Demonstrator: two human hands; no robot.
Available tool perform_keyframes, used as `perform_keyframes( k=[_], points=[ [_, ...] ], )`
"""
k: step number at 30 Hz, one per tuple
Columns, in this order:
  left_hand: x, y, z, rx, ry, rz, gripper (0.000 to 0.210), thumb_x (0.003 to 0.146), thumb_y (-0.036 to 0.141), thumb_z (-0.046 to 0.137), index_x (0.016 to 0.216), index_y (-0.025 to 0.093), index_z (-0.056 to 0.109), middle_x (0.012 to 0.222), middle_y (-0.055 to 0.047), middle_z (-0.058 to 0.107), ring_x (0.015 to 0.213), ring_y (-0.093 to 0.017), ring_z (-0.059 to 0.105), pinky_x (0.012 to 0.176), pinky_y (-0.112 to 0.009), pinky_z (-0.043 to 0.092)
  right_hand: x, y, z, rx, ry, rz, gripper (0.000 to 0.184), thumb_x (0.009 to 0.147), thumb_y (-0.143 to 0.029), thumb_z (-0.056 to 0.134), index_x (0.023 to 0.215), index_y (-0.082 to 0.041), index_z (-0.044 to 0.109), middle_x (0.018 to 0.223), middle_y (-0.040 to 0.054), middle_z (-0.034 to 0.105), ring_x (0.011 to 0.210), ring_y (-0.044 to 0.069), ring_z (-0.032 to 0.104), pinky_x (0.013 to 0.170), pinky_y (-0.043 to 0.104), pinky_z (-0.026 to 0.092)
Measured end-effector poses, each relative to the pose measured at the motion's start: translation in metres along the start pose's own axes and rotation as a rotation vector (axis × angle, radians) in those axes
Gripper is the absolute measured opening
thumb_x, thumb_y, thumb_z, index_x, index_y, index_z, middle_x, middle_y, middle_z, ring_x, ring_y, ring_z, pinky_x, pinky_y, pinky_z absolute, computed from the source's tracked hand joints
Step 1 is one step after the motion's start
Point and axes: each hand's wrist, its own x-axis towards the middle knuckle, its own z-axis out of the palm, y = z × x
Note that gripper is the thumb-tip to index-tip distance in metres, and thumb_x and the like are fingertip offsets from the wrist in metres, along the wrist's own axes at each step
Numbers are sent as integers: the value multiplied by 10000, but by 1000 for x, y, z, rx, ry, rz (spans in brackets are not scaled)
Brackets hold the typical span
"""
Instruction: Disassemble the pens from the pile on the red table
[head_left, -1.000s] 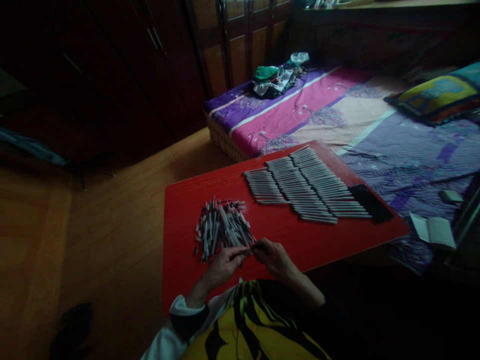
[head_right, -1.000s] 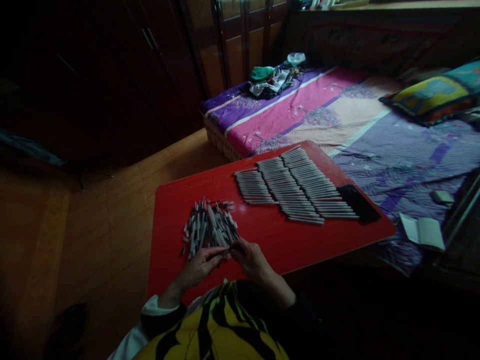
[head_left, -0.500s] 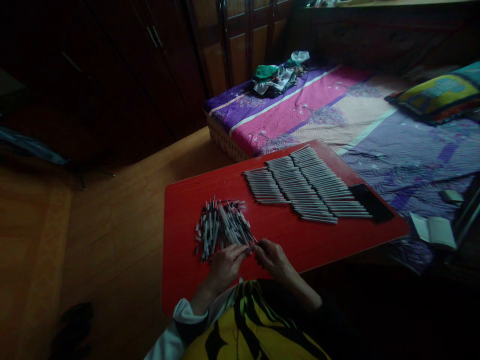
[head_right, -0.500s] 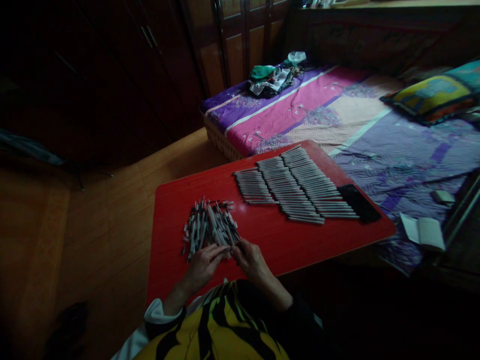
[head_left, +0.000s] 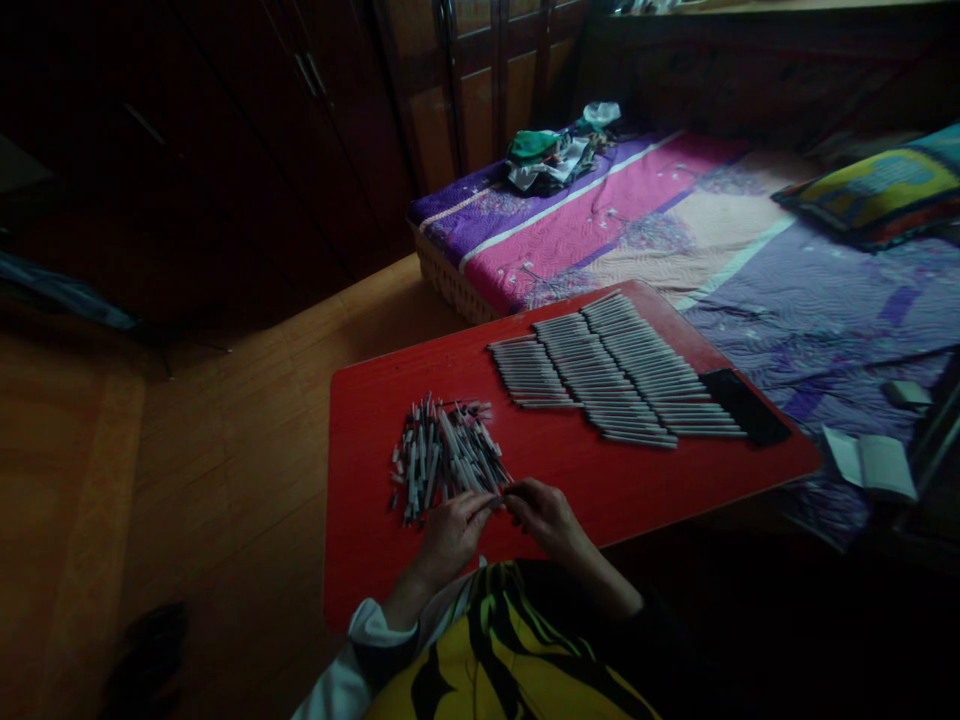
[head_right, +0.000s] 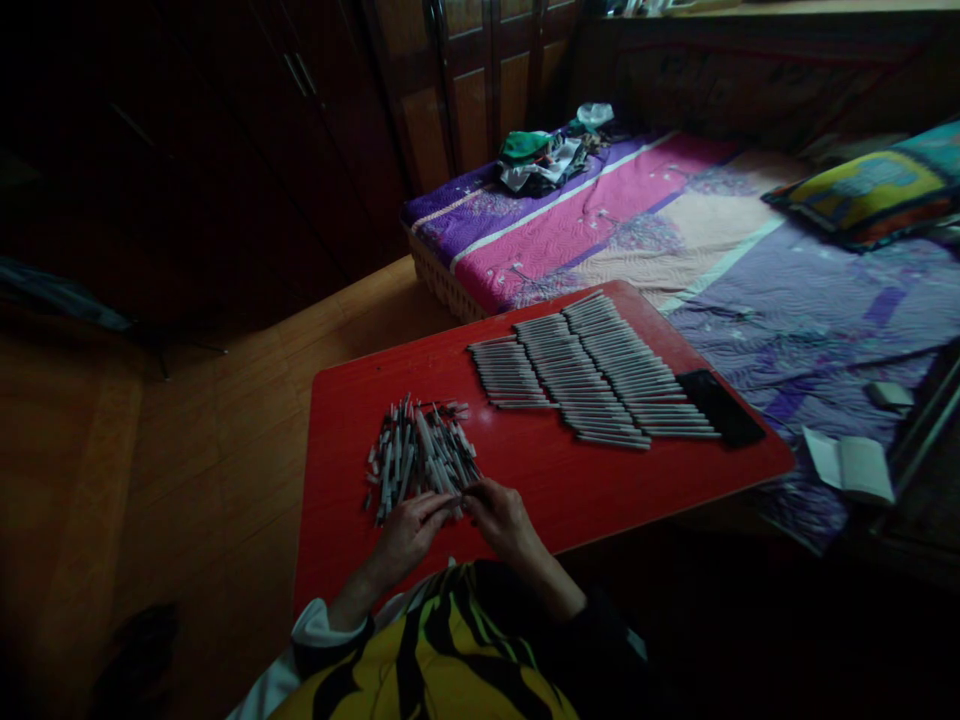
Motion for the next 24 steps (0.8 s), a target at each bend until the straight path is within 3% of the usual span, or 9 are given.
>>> perform_keyframes(
  k=[4, 9, 15, 20, 24],
  points=[
    [1, -2, 3, 0, -15, 5, 270, 883, 266, 432, 1055, 217, 634, 990, -32, 667, 917, -152, 605, 805, -244, 453, 1, 2, 1, -94, 48, 17, 350, 848, -390, 420, 667, -138, 580, 522, 11, 549, 471, 112, 525, 435, 195, 371],
    [-1, -6, 6, 25, -19, -3, 276, 879, 232, 428, 1070, 221, 626, 987, -34, 665, 912, -154, 607, 788, -244, 459, -1, 4, 2, -8, -7, 6, 276, 833, -375, 458, 821, -139, 600, 624, 14, 598, 522, 107, 551, 461, 183, 399],
    [-3, -11, 9, 20, -45, 4, 291, 874, 215, 425, 1086, 247, 621, 1016, -25, 662, 923, -155, 606, 804, -255, 458, 1, 10, 3, -37, -41, 88, 381, 840, -432, 422, 661, -136, 584, 508, -1, 535, 453, 93, 510, 405, 169, 355],
    [-3, -11, 9, 21, -27, -25, 287, 880, 250, 415, 1068, 225, 631, 1003, -41, 665, 918, -162, 608, 798, -260, 467, 3, 11, 3, 192, -78, 105, 335, 800, -440, 488, 838, -124, 593, 618, 12, 579, 495, 104, 546, 421, 181, 421],
    [-2, -13, 12, 43, -32, -7, 281, 860, 215, 440, 1060, 222, 637, 1004, -41, 670, 925, -168, 613, 810, -272, 470, 5, 13, 4, 114, -36, 145, 368, 814, -442, 455, 682, -126, 588, 526, 4, 538, 437, 94, 511, 374, 171, 387]
  ],
)
